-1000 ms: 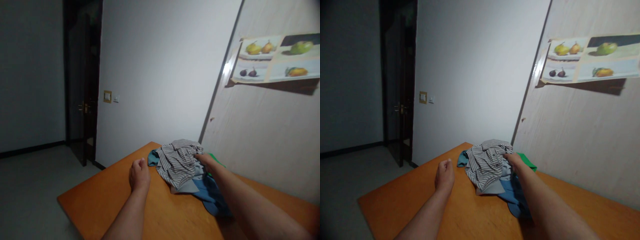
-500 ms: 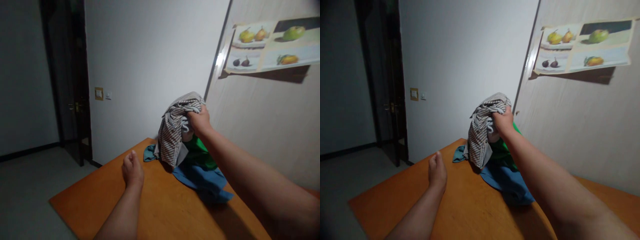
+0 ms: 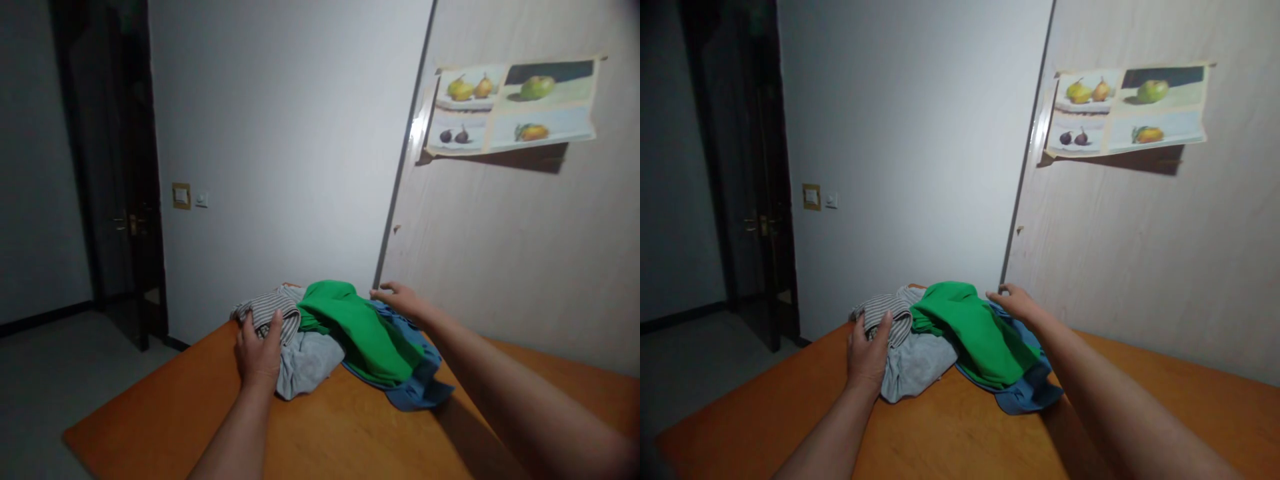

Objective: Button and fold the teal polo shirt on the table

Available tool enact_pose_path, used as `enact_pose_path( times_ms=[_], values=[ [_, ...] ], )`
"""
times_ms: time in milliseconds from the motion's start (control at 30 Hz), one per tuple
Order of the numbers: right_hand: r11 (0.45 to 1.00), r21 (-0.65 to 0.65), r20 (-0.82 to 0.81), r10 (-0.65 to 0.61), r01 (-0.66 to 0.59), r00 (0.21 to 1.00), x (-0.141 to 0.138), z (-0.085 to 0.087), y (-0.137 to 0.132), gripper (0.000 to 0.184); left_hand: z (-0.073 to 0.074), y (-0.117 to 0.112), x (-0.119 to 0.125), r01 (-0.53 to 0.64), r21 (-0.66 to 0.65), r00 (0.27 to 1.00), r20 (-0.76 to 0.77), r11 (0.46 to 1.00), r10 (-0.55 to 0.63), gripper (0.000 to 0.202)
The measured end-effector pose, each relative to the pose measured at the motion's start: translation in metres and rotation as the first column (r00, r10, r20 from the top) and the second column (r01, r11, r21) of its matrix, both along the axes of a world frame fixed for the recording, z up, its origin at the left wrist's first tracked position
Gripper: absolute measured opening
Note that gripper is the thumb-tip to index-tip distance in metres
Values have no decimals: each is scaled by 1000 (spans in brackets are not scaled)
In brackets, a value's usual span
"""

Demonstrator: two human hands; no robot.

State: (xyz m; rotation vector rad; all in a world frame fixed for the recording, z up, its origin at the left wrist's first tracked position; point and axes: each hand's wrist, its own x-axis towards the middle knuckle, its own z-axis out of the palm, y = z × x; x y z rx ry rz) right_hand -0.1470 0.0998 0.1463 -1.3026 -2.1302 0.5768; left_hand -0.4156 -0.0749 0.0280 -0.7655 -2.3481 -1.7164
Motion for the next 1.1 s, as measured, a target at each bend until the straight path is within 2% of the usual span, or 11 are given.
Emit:
enact_pose_path(
  times_ms=[133, 267, 333, 533, 633, 700, 767, 833, 900, 967, 1100],
  values=[
    [944, -189, 112, 294, -270, 949, 16, -44, 1, 79, -9, 4, 0, 21, -24, 995, -99, 999, -23, 68],
    [970, -91, 57, 230, -224, 972, -2, -62, -5, 32, -15, 7, -5, 100, -47, 983, -148, 994, -106, 44],
    [986, -74, -35, 150, -152, 988, -16, -49, -1, 16, -15, 6, -6, 145, -3, 975, -171, 989, -143, 39],
    [995, 92, -406, 17, 22, 914, -51, 45, 18, 40, -3, 0, 10, 360, 211, 880, -401, 909, -255, 34],
    [951, 308, -568, 159, 29, 808, -71, 75, 4, 35, 3, -2, 21, 547, 98, 761, -473, 831, -444, 32],
    [906, 421, -475, 269, -52, 838, -82, 79, -13, 30, 5, -3, 24, 572, 75, 762, -417, 817, -495, 26],
    [889, 368, -260, 379, -272, 888, -89, 73, -27, 28, 6, -4, 23, 432, 183, 882, -290, 883, -371, 26],
    [896, 190, -117, 427, -402, 897, -88, 62, -32, 29, 6, -3, 20, 223, 303, 970, -167, 926, -179, 38],
    [948, 49, -66, 318, -315, 946, -79, 47, -27, 30, 5, -2, 19, 175, 297, 972, -203, 939, -117, 52],
    [994, -4, -24, 110, -110, 994, -62, 31, -16, 29, 4, 0, 20, 245, 157, 925, -332, 957, -183, 55],
    [992, -42, 46, -116, 118, 992, -20, -7, -5, 41, -2, 4, 23, 290, -85, 871, -390, 953, -300, 44]
  ],
)
